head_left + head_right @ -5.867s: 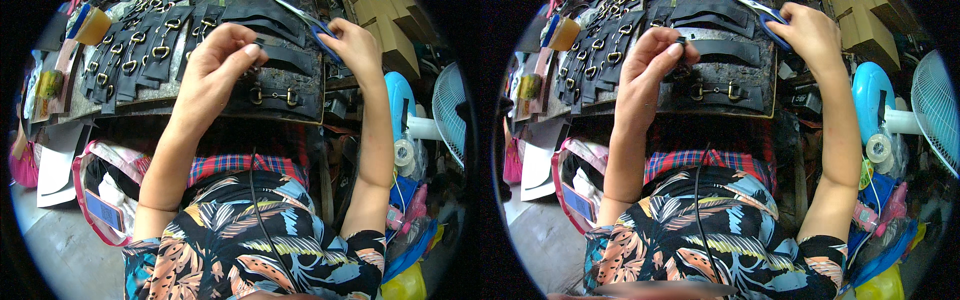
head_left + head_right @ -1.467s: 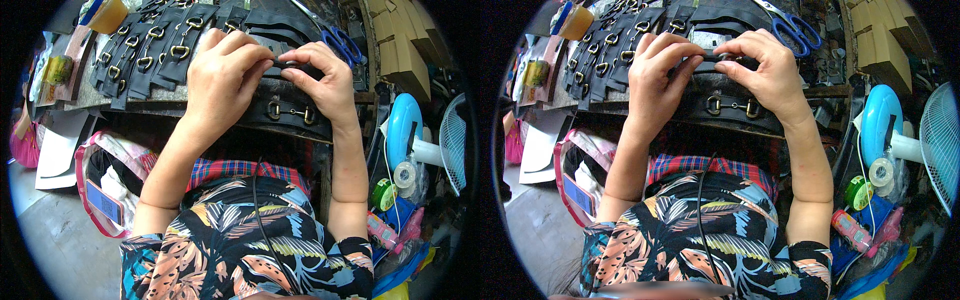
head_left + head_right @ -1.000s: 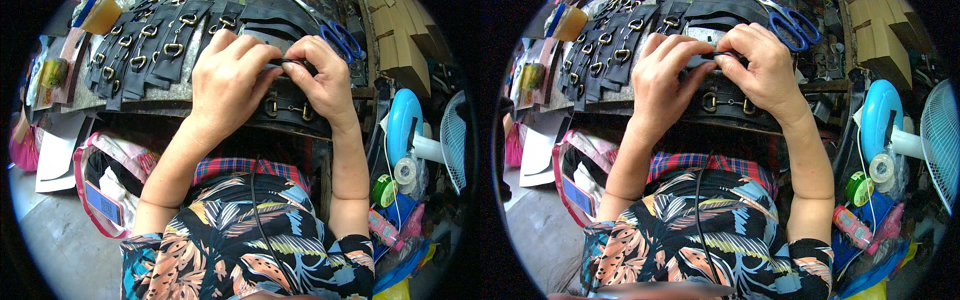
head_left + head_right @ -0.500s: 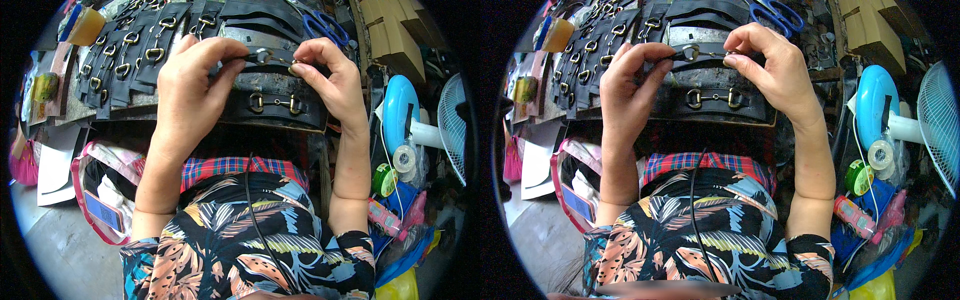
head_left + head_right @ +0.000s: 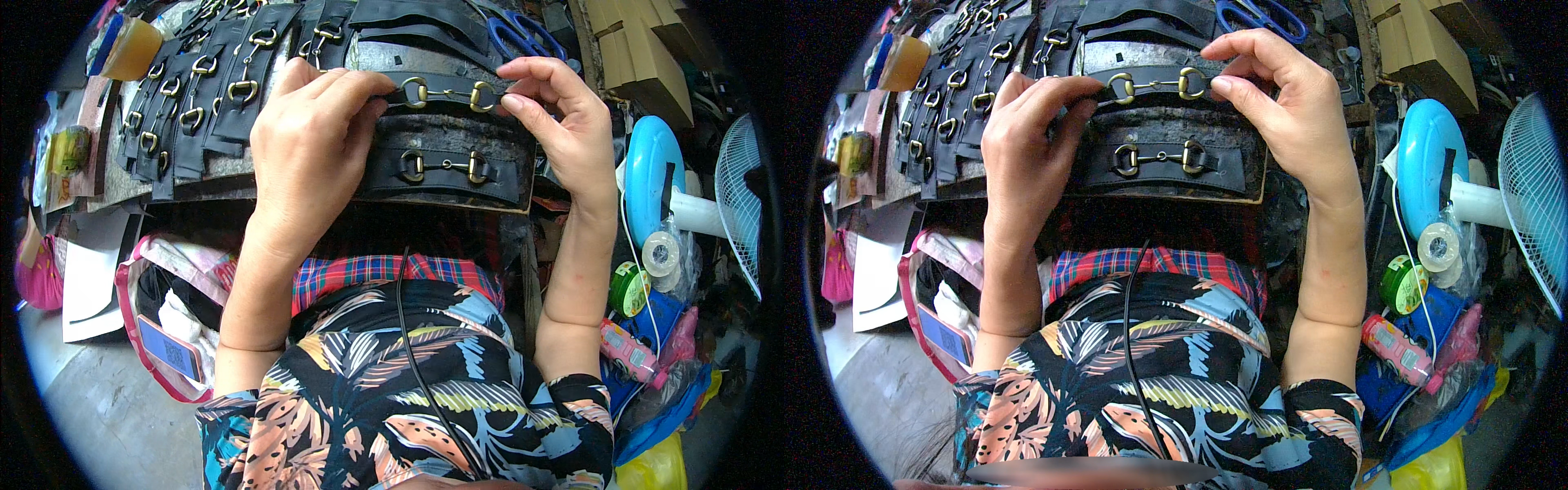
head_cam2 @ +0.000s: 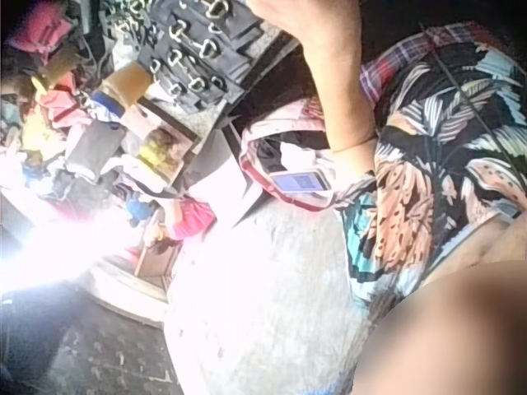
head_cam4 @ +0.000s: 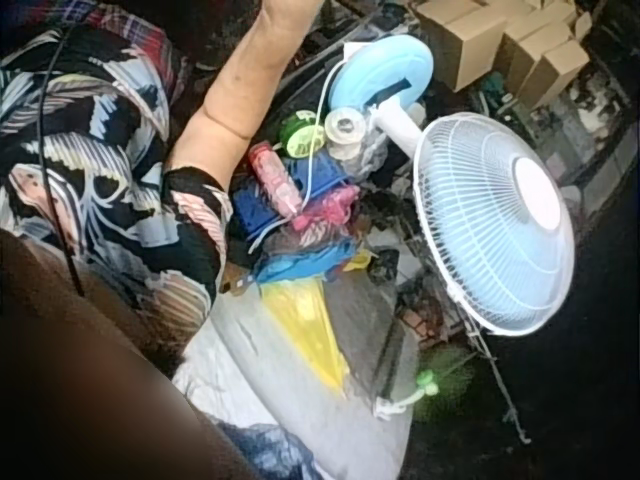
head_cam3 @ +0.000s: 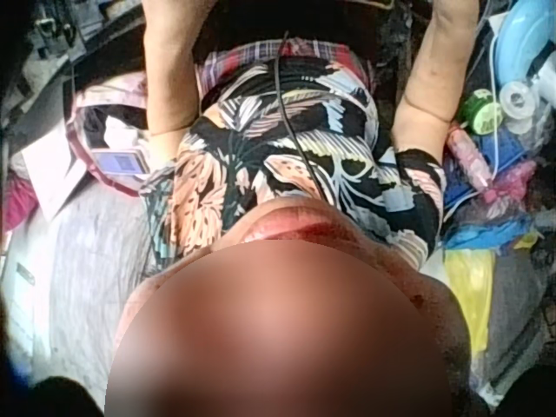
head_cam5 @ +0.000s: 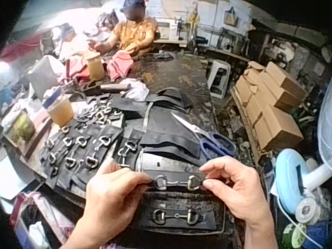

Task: The person repeatedly cuts short black straps with scissors, threads brass D-rings and clasps onto them, and arranges the finished keychains on a cluttered workbench. The person handles straps, metal hardware, and scissors throughout.

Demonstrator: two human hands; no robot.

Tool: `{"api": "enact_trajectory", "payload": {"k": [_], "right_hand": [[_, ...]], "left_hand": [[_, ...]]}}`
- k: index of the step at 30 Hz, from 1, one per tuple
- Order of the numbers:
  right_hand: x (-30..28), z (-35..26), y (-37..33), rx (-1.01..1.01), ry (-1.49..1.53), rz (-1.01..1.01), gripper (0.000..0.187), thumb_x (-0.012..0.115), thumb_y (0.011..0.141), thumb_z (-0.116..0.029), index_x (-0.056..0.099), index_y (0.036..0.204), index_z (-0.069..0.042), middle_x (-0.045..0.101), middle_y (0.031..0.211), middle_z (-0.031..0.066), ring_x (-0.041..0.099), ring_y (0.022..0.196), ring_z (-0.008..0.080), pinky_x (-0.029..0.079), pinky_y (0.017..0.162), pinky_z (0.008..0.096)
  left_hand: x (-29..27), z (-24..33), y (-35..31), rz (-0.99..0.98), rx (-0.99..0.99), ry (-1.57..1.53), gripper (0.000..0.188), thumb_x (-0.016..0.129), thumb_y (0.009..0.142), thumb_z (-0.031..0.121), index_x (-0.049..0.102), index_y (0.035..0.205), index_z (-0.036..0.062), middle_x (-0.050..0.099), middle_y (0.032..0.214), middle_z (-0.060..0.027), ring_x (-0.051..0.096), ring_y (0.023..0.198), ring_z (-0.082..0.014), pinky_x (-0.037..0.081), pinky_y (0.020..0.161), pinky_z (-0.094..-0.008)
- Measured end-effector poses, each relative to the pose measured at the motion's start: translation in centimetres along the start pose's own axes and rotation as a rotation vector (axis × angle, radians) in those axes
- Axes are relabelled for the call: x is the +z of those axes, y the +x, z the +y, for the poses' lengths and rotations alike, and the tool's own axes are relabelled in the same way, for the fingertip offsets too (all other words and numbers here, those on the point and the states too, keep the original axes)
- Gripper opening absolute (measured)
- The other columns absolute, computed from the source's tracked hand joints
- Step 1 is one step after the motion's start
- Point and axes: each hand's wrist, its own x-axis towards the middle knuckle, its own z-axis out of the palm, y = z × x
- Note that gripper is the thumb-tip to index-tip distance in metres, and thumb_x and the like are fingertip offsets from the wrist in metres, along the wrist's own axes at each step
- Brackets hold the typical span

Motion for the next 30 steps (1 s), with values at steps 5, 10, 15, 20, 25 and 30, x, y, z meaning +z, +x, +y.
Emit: {"api": "enact_trajectory", "payload": {"k": [5,10,15,20,25,30], "right_hand": [[0.9,0.2,0.2,-0.021,-0.209,0.062,0.018,0.062,0.091,0.004,0.064,0.109,-0.001,0.068,0.099,0.0024,0.065,0.091,0.0097,0.053,0.084,0.0262],[2.0,0.0,-0.1,-0.085,-0.609,0.177,0.022,0.067,0.087,-0.001,0.065,0.108,-0.005,0.068,0.090,0.0053,0.067,0.083,0.0154,0.053,0.082,0.0300],[1.3,-1.7,0.1,-0.085,-0.972,0.217,0.025,0.078,0.080,-0.015,0.067,0.102,-0.014,0.067,0.099,0.0057,0.063,0.099,0.0276,0.052,0.086,0.0422],[2.6,-2.7,1.8,-0.545,-0.609,0.047,0.035,0.074,0.088,-0.015,0.072,0.121,-0.006,0.070,0.124,0.0092,0.060,0.119,0.0282,0.046,0.102,0.0407],[4.6,-1.3,4.0,-0.520,-0.478,-0.052,0.015,0.077,0.085,-0.009,0.074,0.098,-0.002,0.072,0.099,0.0098,0.065,0.099,0.0252,0.051,0.089,0.0348],[4.5,-0.6,4.2,-0.326,-0.325,-0.007,0.011,0.077,0.088,-0.010,0.076,0.094,-0.002,0.071,0.088,0.0050,0.062,0.088,0.0171,0.048,0.080,0.0301]], "left_hand": [[0.7,0.4,0.0,-0.038,0.018,0.026,0.013,0.074,0.081,0.008,0.072,0.094,0.0121,0.071,0.086,-0.0025,0.061,0.082,-0.0269,0.051,0.072,-0.0377],[0.9,0.5,0.0,-0.049,0.001,0.069,0.015,0.072,0.082,0.008,0.072,0.096,0.0119,0.072,0.088,-0.0033,0.061,0.083,-0.0278,0.052,0.073,-0.0377],[1.0,0.5,0.0,0.010,0.001,0.019,0.025,0.070,0.082,0.004,0.069,0.106,0.0127,0.072,0.087,-0.0044,0.061,0.082,-0.0292,0.052,0.072,-0.0394],[0.7,1.0,-0.1,0.076,0.021,-0.059,0.030,0.070,0.081,0.000,0.066,0.107,0.0134,0.068,0.081,-0.0056,0.060,0.077,-0.0298,0.052,0.067,-0.0407],[0.1,0.4,0.0,0.125,0.043,-0.023,0.029,0.072,0.080,0.002,0.067,0.106,0.0137,0.066,0.079,-0.0040,0.060,0.080,-0.0273,0.052,0.070,-0.0387],[-0.2,-1.0,0.6,0.071,0.056,0.348,0.026,0.076,0.079,0.011,0.073,0.105,0.0102,0.065,0.095,-0.0063,0.058,0.093,-0.0280,0.051,0.081,-0.0368]]}}
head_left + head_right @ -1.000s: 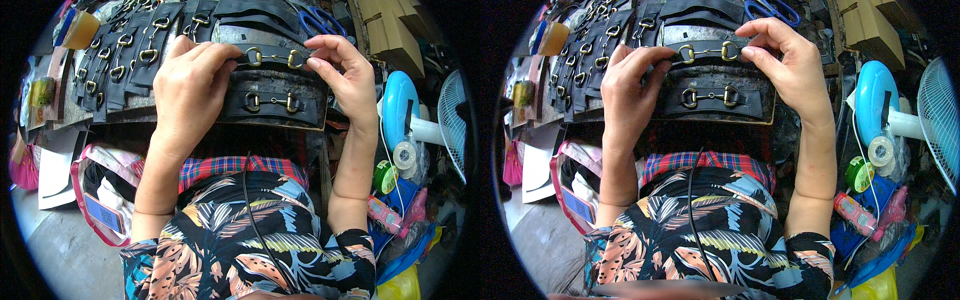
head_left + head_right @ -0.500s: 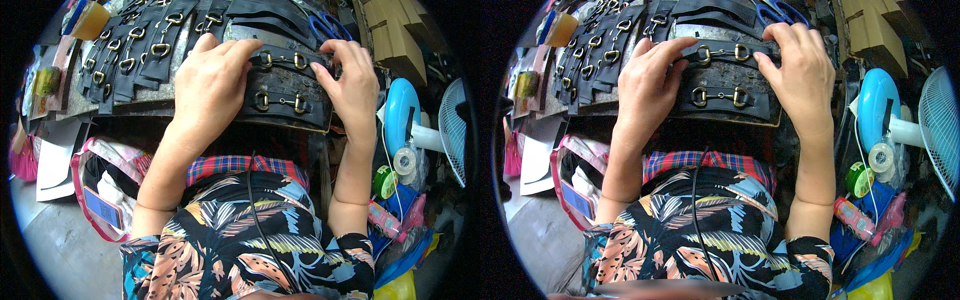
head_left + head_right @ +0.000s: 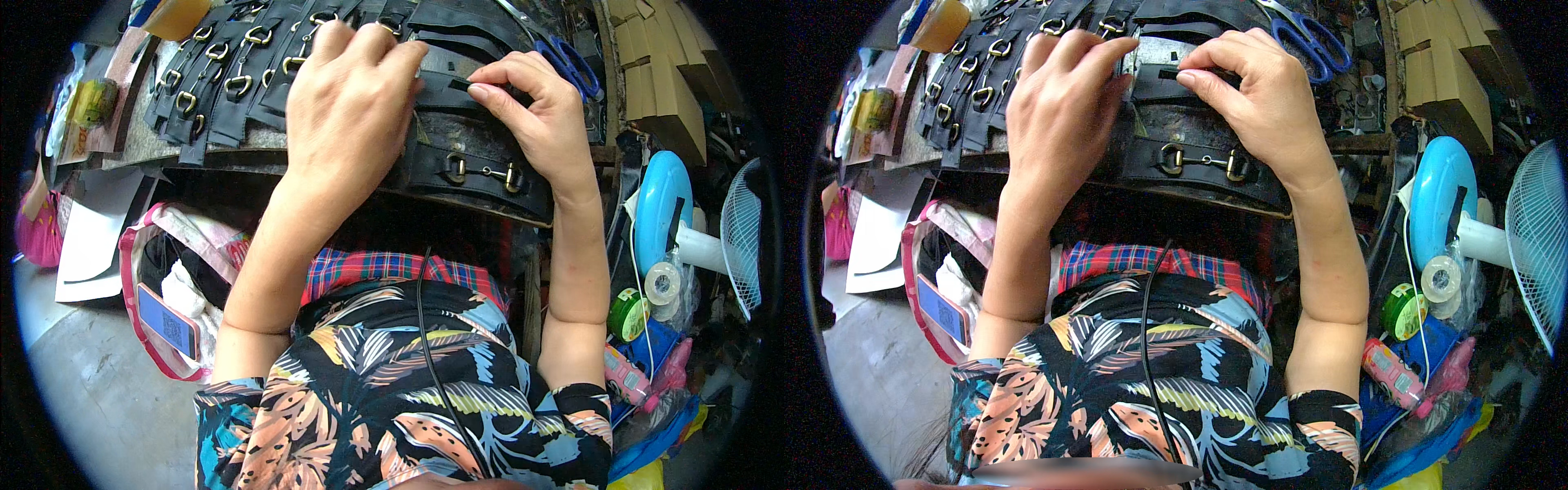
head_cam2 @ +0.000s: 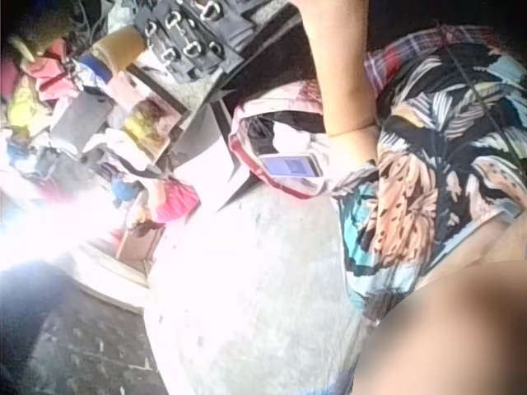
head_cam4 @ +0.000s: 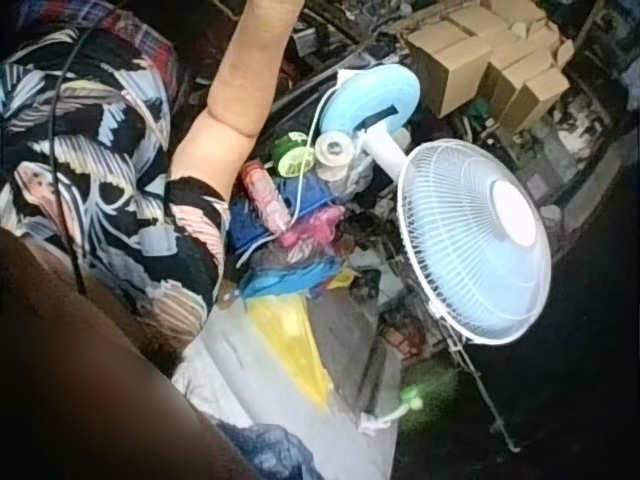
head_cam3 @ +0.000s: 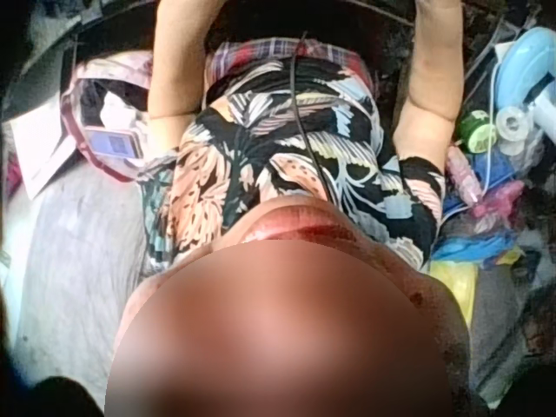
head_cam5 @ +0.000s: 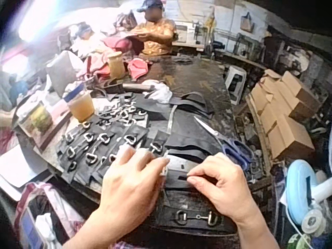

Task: The person repeatedly cuts short black straps with scissors, threads brass D-rings and clasps onto them, and arranges the finished keychains on a cluttered workbench. The person handles straps, metal hardware, and scissors throughout.

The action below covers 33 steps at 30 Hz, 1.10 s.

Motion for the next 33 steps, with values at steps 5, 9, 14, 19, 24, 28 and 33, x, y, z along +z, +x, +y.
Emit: {"api": "enact_trajectory", "payload": {"k": [5,9,14,19,24,28,33], "right_hand": [[0.3,0.0,-0.5,0.002,0.027,0.024,0.014,0.079,0.083,-0.015,0.076,0.091,-0.004,0.072,0.086,0.0069,0.064,0.085,0.0238,0.051,0.079,0.0344],[0.3,-0.3,-0.8,0.017,0.033,-0.016,0.013,0.080,0.082,-0.014,0.076,0.089,-0.005,0.071,0.084,0.0066,0.063,0.084,0.0239,0.050,0.078,0.0347],[-0.6,-0.9,-0.9,-0.040,0.003,-0.019,0.011,0.080,0.080,-0.015,0.076,0.087,-0.007,0.069,0.082,0.0056,0.062,0.083,0.0238,0.049,0.078,0.0347],[-1.8,-1.6,-1.5,-0.178,-0.187,-0.116,0.013,0.081,0.080,-0.012,0.075,0.087,-0.004,0.067,0.097,0.0042,0.059,0.096,0.0211,0.046,0.085,0.0356],[-2.9,-0.9,-1.1,-0.116,-0.118,0.032,0.019,0.070,0.095,-0.023,0.078,0.095,-0.005,0.065,0.106,0.0092,0.062,0.103,0.0235,0.049,0.091,0.0369],[-6.3,1.5,-0.3,0.233,-0.706,0.025,0.031,0.071,0.093,-0.033,0.073,0.112,-0.008,0.070,0.105,0.0124,0.065,0.103,0.0294,0.051,0.090,0.0412],[-8.1,4.2,-0.1,0.443,-0.693,-0.175,0.041,0.074,0.088,-0.039,0.072,0.118,-0.011,0.074,0.092,0.0117,0.070,0.088,0.0332,0.055,0.082,0.0453]], "left_hand": [[0.6,0.1,0.5,-0.165,0.062,0.016,0.038,0.081,0.078,0.017,0.071,0.113,0.0112,0.063,0.106,-0.0073,0.057,0.103,-0.0297,0.048,0.087,-0.0409],[0.8,-0.3,0.8,-0.096,0.087,-0.098,0.038,0.081,0.074,0.011,0.069,0.110,0.0097,0.063,0.102,-0.0087,0.057,0.101,-0.0323,0.048,0.087,-0.0420],[1.3,0.1,0.8,-0.105,-0.187,-0.704,0.028,0.074,0.084,-0.001,0.066,0.110,0.0038,0.067,0.094,-0.0039,0.063,0.088,-0.0181,0.052,0.078,-0.0304],[0.4,-0.5,0.6,-0.130,-0.599,-1.306,0.026,0.070,0.094,0.004,0.066,0.120,0.0003,0.068,0.093,-0.0021,0.064,0.081,-0.0075,0.054,0.063,-0.0222],[-1.0,-1.4,0.4,-0.189,-0.690,-1.441,0.033,0.071,0.093,0.005,0.063,0.124,-0.0016,0.067,0.095,-0.0042,0.067,0.083,-0.0088,0.061,0.070,-0.0241],[-1.7,-1.1,-0.3,-0.119,-0.691,-1.468,0.034,0.073,0.091,0.002,0.062,0.123,-0.0015,0.067,0.096,-0.0056,0.068,0.084,-0.0114,0.064,0.078,-0.0296],[-2.0,-0.5,-0.8,-0.070,-0.702,-1.513,0.034,0.074,0.090,0.002,0.063,0.121,-0.0019,0.067,0.094,-0.0044,0.068,0.082,-0.0106,0.063,0.073,-0.0279]]}}
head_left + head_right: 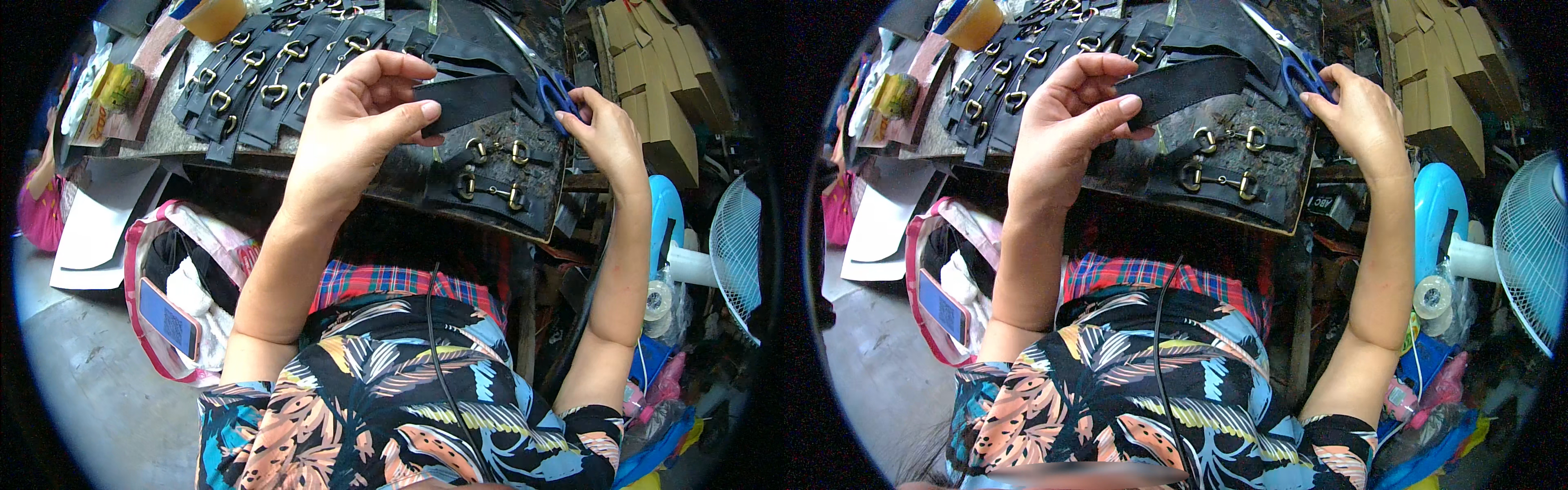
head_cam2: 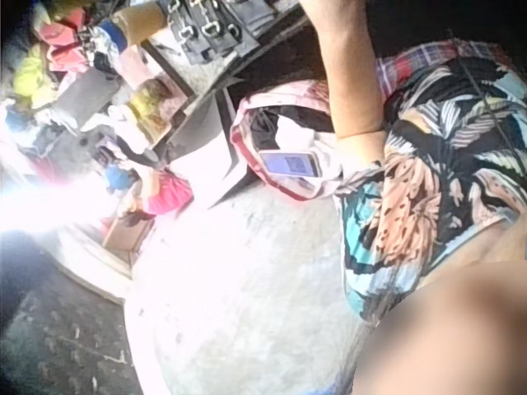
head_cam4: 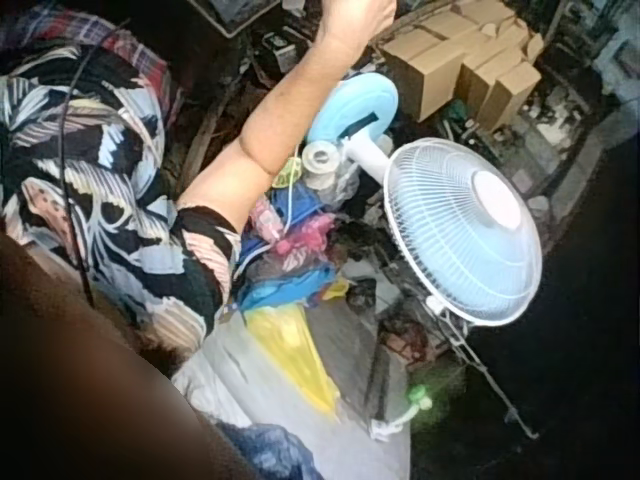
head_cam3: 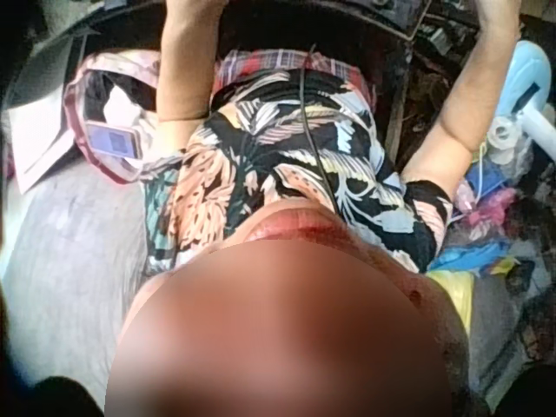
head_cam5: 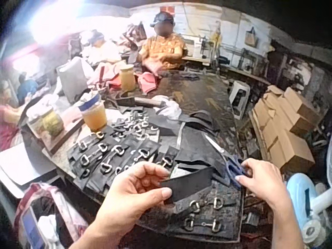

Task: The person repeatedly cuts short black straps with scissors, threads brass D-rings and clasps onto them, and arranges the finished keychains on a cluttered workbench. The person handles straps, metal hardware, and scissors throughout.

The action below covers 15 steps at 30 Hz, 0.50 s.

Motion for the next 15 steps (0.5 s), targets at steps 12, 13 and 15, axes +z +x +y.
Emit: {"api": "enact_trajectory", "payload": {"k": [12,13,15], "right_hand": [[-2.6,-4.7,-13.2,0.171,1.396,-0.550,0.043,0.083,0.085,-0.027,0.062,0.110,0.001,0.068,0.088,0.0025,0.064,0.075,0.0089,0.052,0.069,0.0235],[-2.5,-5.0,-14.0,0.170,1.403,-0.636,0.043,0.083,0.085,-0.027,0.062,0.110,0.001,0.067,0.087,0.0026,0.064,0.074,0.0091,0.051,0.068,0.0237],[-2.3,-5.7,-14.8,0.146,1.436,-0.733,0.044,0.083,0.085,-0.027,0.061,0.109,0.002,0.067,0.084,0.0031,0.063,0.071,0.0094,0.051,0.066,0.0243]], "left_hand": [[0.3,-0.4,-0.6,0.023,-0.011,-0.025,0.033,0.074,0.090,0.001,0.062,0.120,-0.0024,0.068,0.094,-0.0054,0.068,0.083,-0.0112,0.063,0.071,-0.0291],[0.5,-0.4,-0.6,0.027,-0.007,-0.029,0.032,0.074,0.090,0.001,0.062,0.120,-0.0022,0.068,0.095,-0.0056,0.068,0.084,-0.0114,0.064,0.071,-0.0293],[0.8,-0.4,-0.6,0.022,0.000,-0.044,0.032,0.074,0.090,0.001,0.063,0.120,-0.0015,0.070,0.099,-0.0065,0.068,0.088,-0.0125,0.063,0.072,-0.0300]]}}
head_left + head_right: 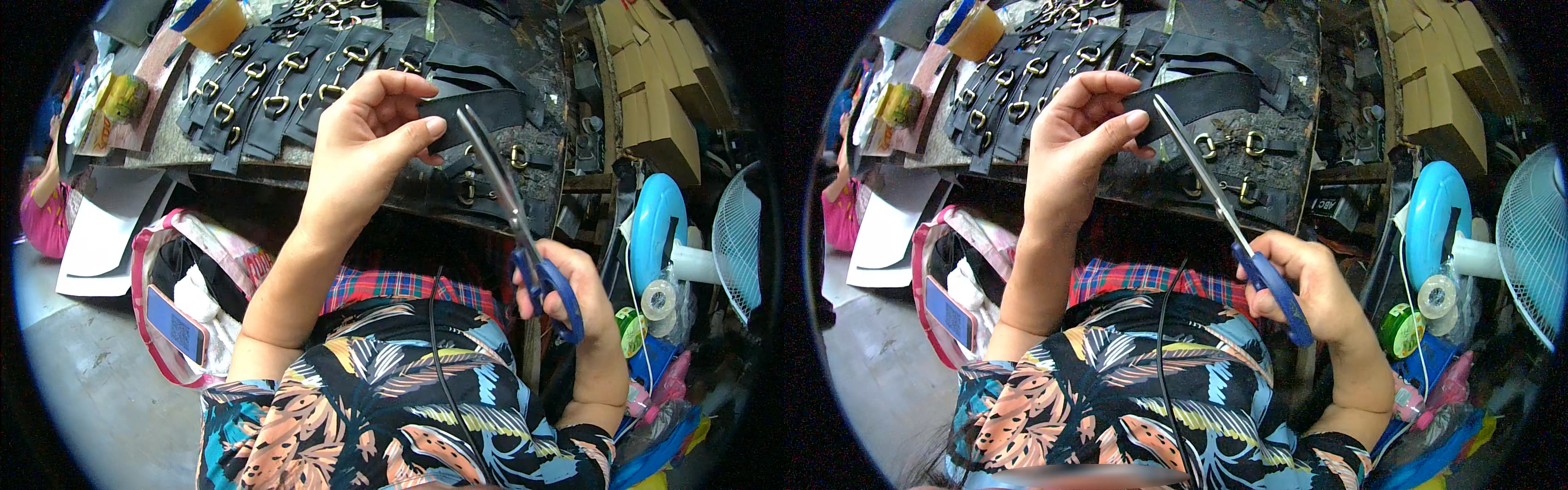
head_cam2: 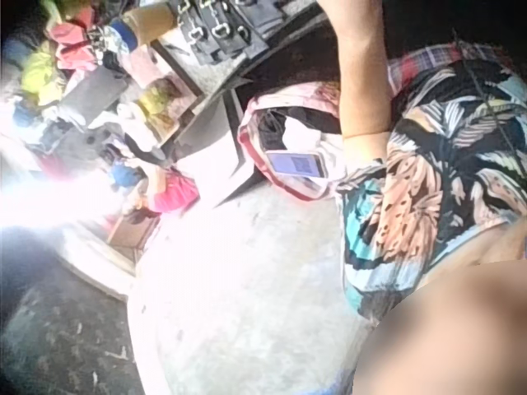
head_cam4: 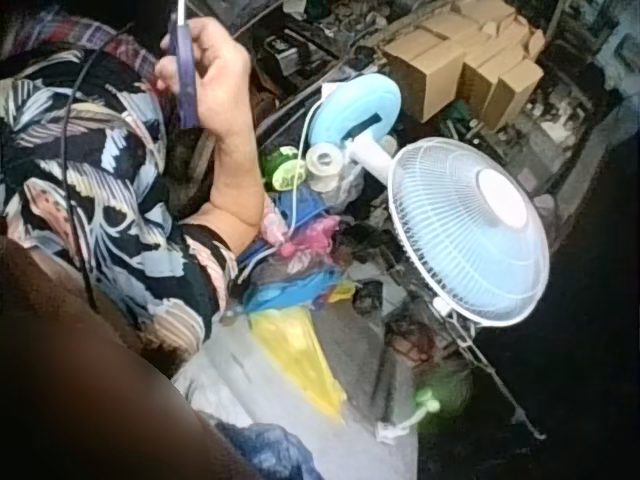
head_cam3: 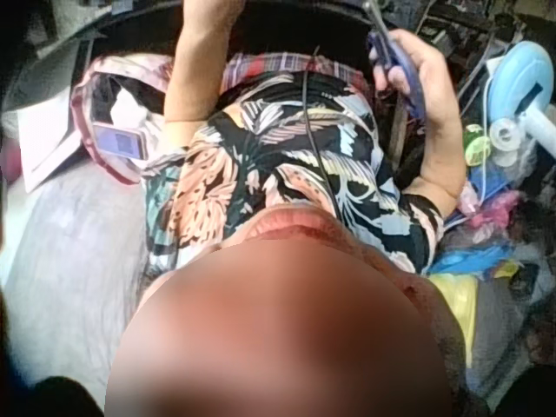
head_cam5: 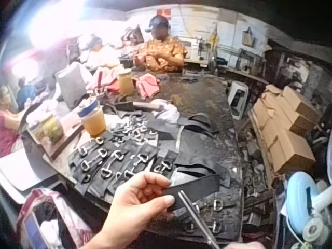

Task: The person repeatedly cuts short black straps with scissors, threads brass D-rings and clasps onto them, and arranges the finished keychains on a cluttered workbench. The person handles straps, metal hardware, and scissors throughout.

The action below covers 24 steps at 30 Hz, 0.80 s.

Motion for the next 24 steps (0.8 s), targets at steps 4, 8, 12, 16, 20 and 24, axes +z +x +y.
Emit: {"api": "enact_trajectory", "payload": {"k": [4,8,12,16,20,24], "right_hand": [[0.8,0.0,0.1,0.060,0.020,0.043,0.057,0.081,0.080,-0.045,0.061,0.105,0.002,0.065,0.080,0.0046,0.064,0.068,0.0104,0.050,0.063,0.0237],[0.9,-0.1,-0.1,0.092,-0.025,0.083,0.089,0.078,0.069,-0.080,0.063,0.100,0.003,0.063,0.074,0.0041,0.064,0.061,0.0111,0.047,0.056,0.0211],[0.7,-0.1,-0.1,0.078,-0.030,0.093,0.090,0.077,0.069,-0.081,0.063,0.099,0.003,0.063,0.072,0.0040,0.063,0.059,0.0103,0.047,0.054,0.0197],[0.9,0.0,0.0,0.067,-0.022,0.094,0.089,0.076,0.070,-0.081,0.063,0.098,0.002,0.063,0.069,0.0036,0.063,0.057,0.0100,0.046,0.053,0.0192],[1.1,0.3,0.0,0.038,0.002,0.101,0.089,0.075,0.070,-0.082,0.063,0.097,0.002,0.063,0.068,0.0035,0.062,0.056,0.0098,0.045,0.052,0.0193],[1.4,0.8,0.0,-0.013,0.086,0.067,0.065,0.079,0.082,-0.058,0.063,0.100,0.001,0.064,0.073,0.0031,0.062,0.061,0.0084,0.047,0.057,0.0213]], "left_hand": [[0.8,-0.1,-0.3,0.022,0.083,0.046,0.028,0.072,0.090,-0.003,0.063,0.117,-0.0034,0.067,0.092,-0.0046,0.066,0.083,-0.0085,0.061,0.071,-0.0243],[1.0,-0.2,-0.5,0.032,0.191,0.249,0.030,0.071,0.090,-0.003,0.063,0.119,-0.0023,0.066,0.091,-0.0027,0.064,0.081,-0.0069,0.058,0.070,-0.0224],[1.0,0.0,-0.4,-0.004,0.143,0.221,0.032,0.071,0.092,-0.001,0.064,0.123,0.0001,0.066,0.091,-0.0012,0.064,0.081,-0.0059,0.057,0.069,-0.0211],[1.1,0.4,-0.5,-0.031,0.065,0.146,0.033,0.070,0.094,0.002,0.064,0.126,0.0010,0.066,0.091,-0.0009,0.064,0.081,-0.0056,0.057,0.068,-0.0209],[1.2,0.4,-0.5,0.000,0.096,0.168,0.034,0.070,0.094,0.003,0.063,0.127,-0.0017,0.066,0.089,-0.0012,0.064,0.080,-0.0060,0.058,0.067,-0.0224],[1.3,0.0,-0.4,0.009,0.034,-0.012,0.034,0.071,0.094,0.005,0.063,0.127,-0.0031,0.069,0.093,-0.0041,0.065,0.080,-0.0076,0.059,0.068,-0.0244]]}}
